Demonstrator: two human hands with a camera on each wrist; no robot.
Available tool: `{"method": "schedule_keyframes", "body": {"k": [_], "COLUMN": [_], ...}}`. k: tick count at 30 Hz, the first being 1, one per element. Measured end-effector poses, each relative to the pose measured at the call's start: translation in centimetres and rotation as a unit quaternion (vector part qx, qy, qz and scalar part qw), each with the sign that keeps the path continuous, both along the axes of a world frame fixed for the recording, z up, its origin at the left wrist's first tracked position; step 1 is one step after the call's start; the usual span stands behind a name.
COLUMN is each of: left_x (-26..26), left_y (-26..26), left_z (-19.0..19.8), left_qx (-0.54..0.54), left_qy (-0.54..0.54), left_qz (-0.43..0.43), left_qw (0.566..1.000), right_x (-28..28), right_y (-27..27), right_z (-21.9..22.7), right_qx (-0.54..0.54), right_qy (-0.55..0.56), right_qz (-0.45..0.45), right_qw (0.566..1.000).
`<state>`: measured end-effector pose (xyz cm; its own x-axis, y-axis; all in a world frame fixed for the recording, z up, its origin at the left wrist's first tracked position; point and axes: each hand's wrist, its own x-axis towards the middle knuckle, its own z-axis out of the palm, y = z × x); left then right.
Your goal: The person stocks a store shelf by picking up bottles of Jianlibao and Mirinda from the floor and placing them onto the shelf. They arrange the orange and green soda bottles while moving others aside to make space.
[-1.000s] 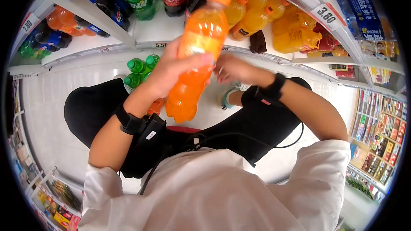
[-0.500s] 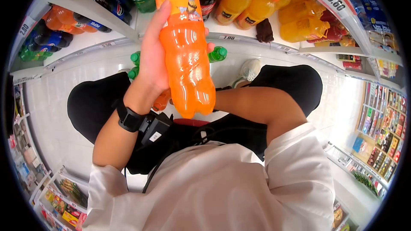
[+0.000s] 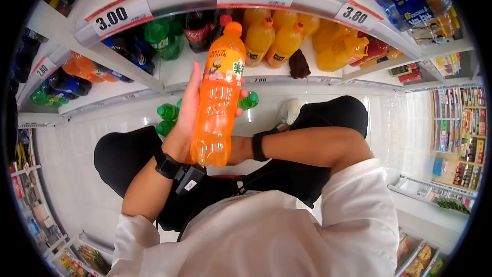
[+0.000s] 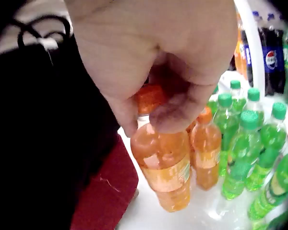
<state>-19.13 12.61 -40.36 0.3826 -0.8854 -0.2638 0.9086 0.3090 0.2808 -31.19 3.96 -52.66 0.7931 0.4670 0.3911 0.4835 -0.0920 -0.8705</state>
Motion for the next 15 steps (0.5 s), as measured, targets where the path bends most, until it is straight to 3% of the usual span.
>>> {"method": "schedule_keyframes", "body": {"k": [1, 2, 3, 5, 8, 12, 13, 15], "left_x": [0.1, 0.2, 0.2, 0.1, -0.3, -1.1, -1.5, -1.5], "left_y": [0.1, 0.2, 0.3, 0.1, 0.1, 0.8, 1.1, 1.1], "left_z": [-0.3, -0.6, -0.8, -0.2, 1.6, 0.7, 0.3, 0.1], "left_qx": [-0.004, 0.004, 0.013, -0.006, -0.025, -0.098, -0.045, -0.044], "left_qy": [-0.009, -0.027, -0.045, -0.041, -0.074, -0.049, -0.088, -0.089], "left_qz": [-0.002, -0.012, -0.022, -0.017, -0.009, -0.051, -0.046, -0.039], "left_qw": [1.0, 1.0, 0.999, 0.999, 0.997, 0.993, 0.994, 0.994], "right_x": [0.2, 0.3, 0.0, -0.8, -1.4, -3.6, -4.0, -4.3], "right_y": [-0.6, -2.0, -2.9, -4.3, -6.1, -8.2, -8.8, -9.5], "right_z": [1.4, 3.0, 4.6, 8.1, 18.3, 25.7, 27.6, 31.8], "right_qx": [-0.025, -0.21, -0.214, -0.373, -0.39, -0.409, -0.422, -0.369], "right_qy": [-0.007, 0.104, 0.098, 0.013, 0.032, 0.006, 0.002, -0.007], "right_qz": [0.023, 0.128, 0.123, 0.12, 0.062, -0.029, -0.057, -0.135], "right_qw": [0.999, 0.964, 0.964, 0.92, 0.918, 0.912, 0.905, 0.92]}}
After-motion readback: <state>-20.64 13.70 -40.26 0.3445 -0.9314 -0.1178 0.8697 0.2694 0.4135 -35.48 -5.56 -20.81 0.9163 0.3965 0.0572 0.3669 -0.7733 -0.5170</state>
